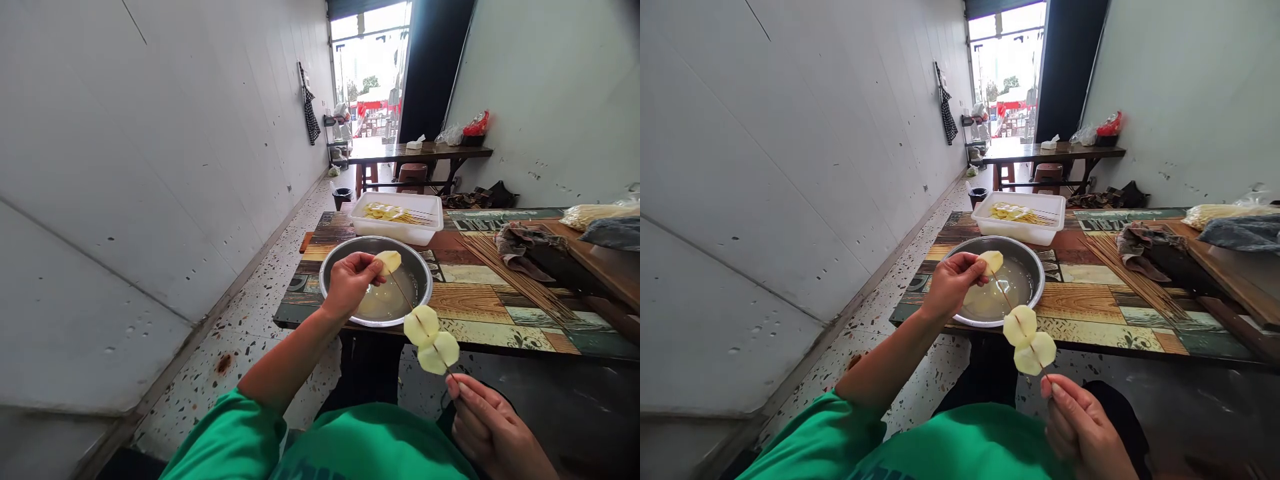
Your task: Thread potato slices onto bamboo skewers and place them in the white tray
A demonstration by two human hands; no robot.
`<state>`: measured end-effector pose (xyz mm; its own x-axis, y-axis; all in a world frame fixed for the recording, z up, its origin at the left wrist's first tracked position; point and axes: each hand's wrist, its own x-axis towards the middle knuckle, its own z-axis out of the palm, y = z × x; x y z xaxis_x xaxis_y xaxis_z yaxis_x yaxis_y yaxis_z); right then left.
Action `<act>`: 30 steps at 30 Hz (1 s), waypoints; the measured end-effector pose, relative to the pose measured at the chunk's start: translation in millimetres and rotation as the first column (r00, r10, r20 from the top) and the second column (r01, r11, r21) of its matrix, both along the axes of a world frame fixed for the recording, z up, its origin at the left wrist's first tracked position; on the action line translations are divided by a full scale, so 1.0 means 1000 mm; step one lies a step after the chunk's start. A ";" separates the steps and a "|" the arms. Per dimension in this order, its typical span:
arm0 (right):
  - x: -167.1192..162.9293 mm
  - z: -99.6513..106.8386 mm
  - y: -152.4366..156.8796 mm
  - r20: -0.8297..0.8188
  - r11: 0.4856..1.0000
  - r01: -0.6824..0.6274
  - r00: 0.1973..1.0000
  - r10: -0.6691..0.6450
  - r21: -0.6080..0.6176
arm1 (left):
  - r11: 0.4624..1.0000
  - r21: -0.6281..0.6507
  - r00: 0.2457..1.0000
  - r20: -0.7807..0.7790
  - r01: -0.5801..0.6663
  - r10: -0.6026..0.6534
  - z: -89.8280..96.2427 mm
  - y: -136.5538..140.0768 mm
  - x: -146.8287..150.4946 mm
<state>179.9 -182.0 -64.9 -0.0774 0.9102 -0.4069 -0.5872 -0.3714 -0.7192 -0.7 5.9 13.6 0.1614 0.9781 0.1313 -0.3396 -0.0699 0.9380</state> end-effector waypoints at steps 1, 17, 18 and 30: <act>-0.003 0.002 -0.002 -0.004 1.000 0.001 1.000 -0.001 -0.004 | 0.999 0.042 0.999 -0.026 -0.024 0.026 -0.001 -0.001 0.001; -0.014 -0.016 -0.002 0.147 0.996 0.082 0.985 -0.086 0.029 | 0.993 0.105 0.994 -0.105 0.052 -0.041 0.003 0.000 -0.004; -0.016 -0.015 -0.001 0.168 0.996 0.082 0.982 -0.088 0.039 | 0.993 0.109 0.994 -0.105 0.046 -0.035 0.003 0.000 -0.004; -0.021 -0.008 0.008 0.289 0.976 0.112 0.943 -0.164 0.189 | 0.990 0.039 0.978 -0.169 0.134 -0.125 -0.012 -0.022 0.011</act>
<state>158.9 -174.3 -72.9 0.1561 0.9601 -0.2321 -0.3703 -0.1609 -0.9149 10.2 -15.9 1.3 0.3098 0.9404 0.1404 -0.1887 -0.0839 0.9784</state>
